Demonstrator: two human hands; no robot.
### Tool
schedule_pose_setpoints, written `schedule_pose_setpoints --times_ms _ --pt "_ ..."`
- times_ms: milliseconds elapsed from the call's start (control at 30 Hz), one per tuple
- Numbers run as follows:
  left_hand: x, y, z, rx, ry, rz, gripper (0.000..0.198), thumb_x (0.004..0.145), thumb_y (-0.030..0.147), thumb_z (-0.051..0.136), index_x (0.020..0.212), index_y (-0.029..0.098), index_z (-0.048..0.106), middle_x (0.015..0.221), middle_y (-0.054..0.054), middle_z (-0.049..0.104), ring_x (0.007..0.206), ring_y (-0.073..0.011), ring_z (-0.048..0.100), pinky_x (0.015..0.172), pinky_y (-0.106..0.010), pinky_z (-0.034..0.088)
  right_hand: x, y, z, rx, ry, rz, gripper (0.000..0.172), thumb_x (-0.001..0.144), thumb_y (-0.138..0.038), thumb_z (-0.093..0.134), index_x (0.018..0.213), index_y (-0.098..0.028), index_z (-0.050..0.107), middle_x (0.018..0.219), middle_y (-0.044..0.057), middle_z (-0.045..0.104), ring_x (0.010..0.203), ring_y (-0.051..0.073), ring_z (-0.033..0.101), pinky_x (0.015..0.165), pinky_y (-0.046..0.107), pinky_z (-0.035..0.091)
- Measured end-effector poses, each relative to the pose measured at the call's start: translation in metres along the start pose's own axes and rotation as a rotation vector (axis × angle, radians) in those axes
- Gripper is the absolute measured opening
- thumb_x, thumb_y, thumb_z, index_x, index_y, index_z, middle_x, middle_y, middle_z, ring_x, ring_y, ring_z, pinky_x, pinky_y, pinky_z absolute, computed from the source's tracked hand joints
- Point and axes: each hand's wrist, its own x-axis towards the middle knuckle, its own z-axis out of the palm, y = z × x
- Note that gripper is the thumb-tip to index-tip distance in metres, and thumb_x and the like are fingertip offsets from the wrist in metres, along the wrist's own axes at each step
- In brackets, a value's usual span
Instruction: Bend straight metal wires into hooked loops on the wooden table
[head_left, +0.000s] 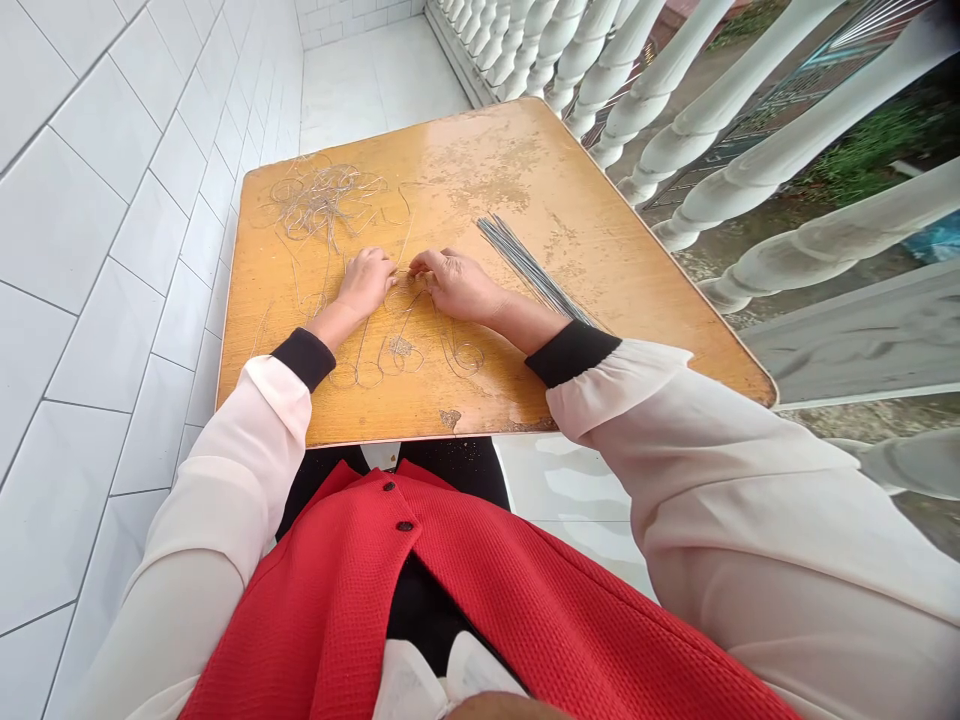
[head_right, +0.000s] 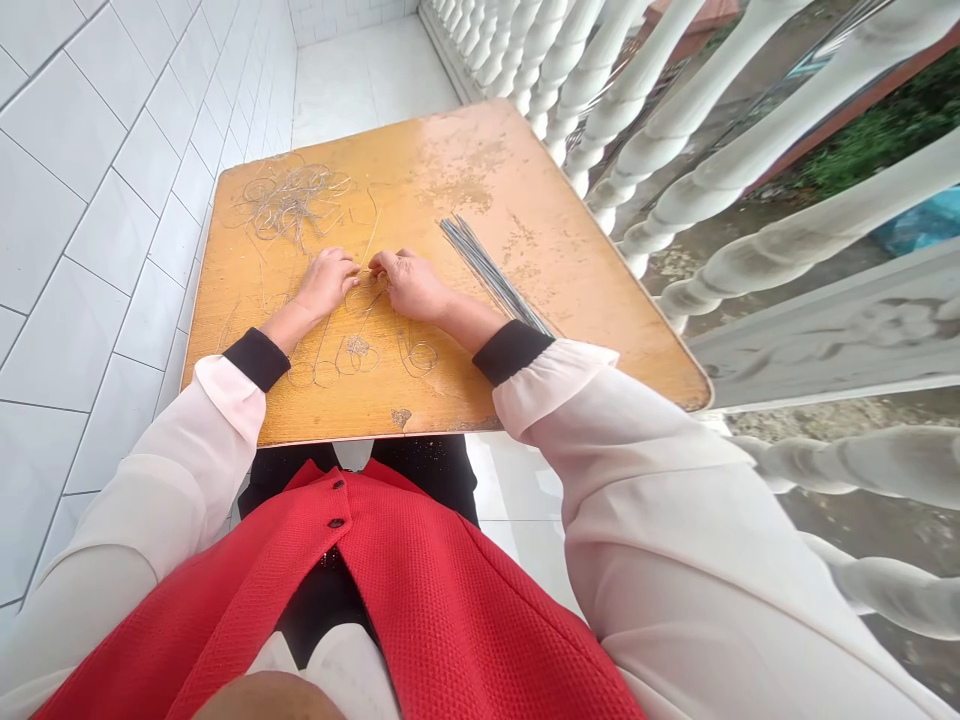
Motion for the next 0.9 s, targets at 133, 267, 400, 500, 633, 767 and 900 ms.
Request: schedule_pose_setpoints --times_ms 133,267,400,500,633,767,900 --pt "-0.005 0.006 -0.001 -0.008 0.051 -0.099 0.027 0.104 0.027 0.051 0.119 0.018 0.071 0.127 -0.017 0.070 0.119 -0.0263 0.061 0.104 -0.046 0.053 0.004 0.003 0.002 0.015 0.031 0.031 0.039 0.084 -0.016 0.050 0.121 -0.019 0.064 0.121 0.016 0.077 0.113 0.032 0.069 0.100 0.051 0.055" --pt "-0.008 0.010 -0.008 0.025 0.031 -0.072 0.024 0.102 0.029 0.055 0.114 0.021 0.074 0.130 -0.016 0.069 0.123 -0.0274 0.060 0.107 -0.046 0.051 0.010 0.004 0.004 0.051 0.061 0.072 0.040 0.082 -0.017 0.055 0.121 -0.020 0.065 0.119 0.015 0.078 0.110 0.031 0.071 0.100 0.049 0.056" --pt "-0.008 0.014 -0.015 0.092 -0.044 -0.085 0.020 0.099 0.024 0.060 0.108 0.019 0.077 0.131 -0.016 0.070 0.130 -0.0311 0.059 0.112 -0.050 0.048 0.015 0.004 0.006 0.050 0.061 0.069 0.042 0.079 -0.018 0.062 0.120 -0.022 0.067 0.115 0.012 0.080 0.108 0.032 0.071 0.097 0.050 0.057" --pt "-0.007 0.016 -0.016 0.088 -0.053 -0.087 0.019 0.099 0.022 0.061 0.107 0.020 0.078 0.130 -0.015 0.070 0.131 -0.0318 0.060 0.113 -0.051 0.048 0.017 0.002 0.007 0.030 0.062 0.082 0.041 0.081 -0.018 0.062 0.121 -0.021 0.067 0.113 0.012 0.080 0.110 0.032 0.071 0.097 0.051 0.057" --pt "-0.006 0.014 -0.014 0.079 -0.025 -0.093 0.019 0.099 0.024 0.060 0.104 0.021 0.078 0.129 -0.014 0.072 0.129 -0.0310 0.061 0.112 -0.049 0.049 0.017 -0.001 0.012 0.036 0.061 0.112 0.038 0.085 -0.020 0.060 0.123 -0.019 0.067 0.114 0.014 0.079 0.111 0.032 0.071 0.099 0.050 0.056" --pt "-0.006 0.012 -0.011 0.067 -0.014 -0.086 0.021 0.099 0.025 0.060 0.105 0.021 0.079 0.126 -0.014 0.073 0.128 -0.0311 0.061 0.110 -0.050 0.051 0.016 0.000 0.017 0.097 0.087 0.118 0.034 0.088 -0.022 0.058 0.121 -0.023 0.068 0.111 0.011 0.079 0.100 0.029 0.072 0.091 0.047 0.061" --pt "-0.006 0.010 -0.009 0.047 0.015 -0.073 0.020 0.098 0.026 0.061 0.103 0.023 0.080 0.125 -0.012 0.073 0.127 -0.0299 0.062 0.109 -0.050 0.051 0.015 0.003 0.018 0.114 0.087 0.098 0.030 0.091 -0.026 0.058 0.119 -0.026 0.069 0.109 0.010 0.079 0.093 0.027 0.073 0.088 0.047 0.063"
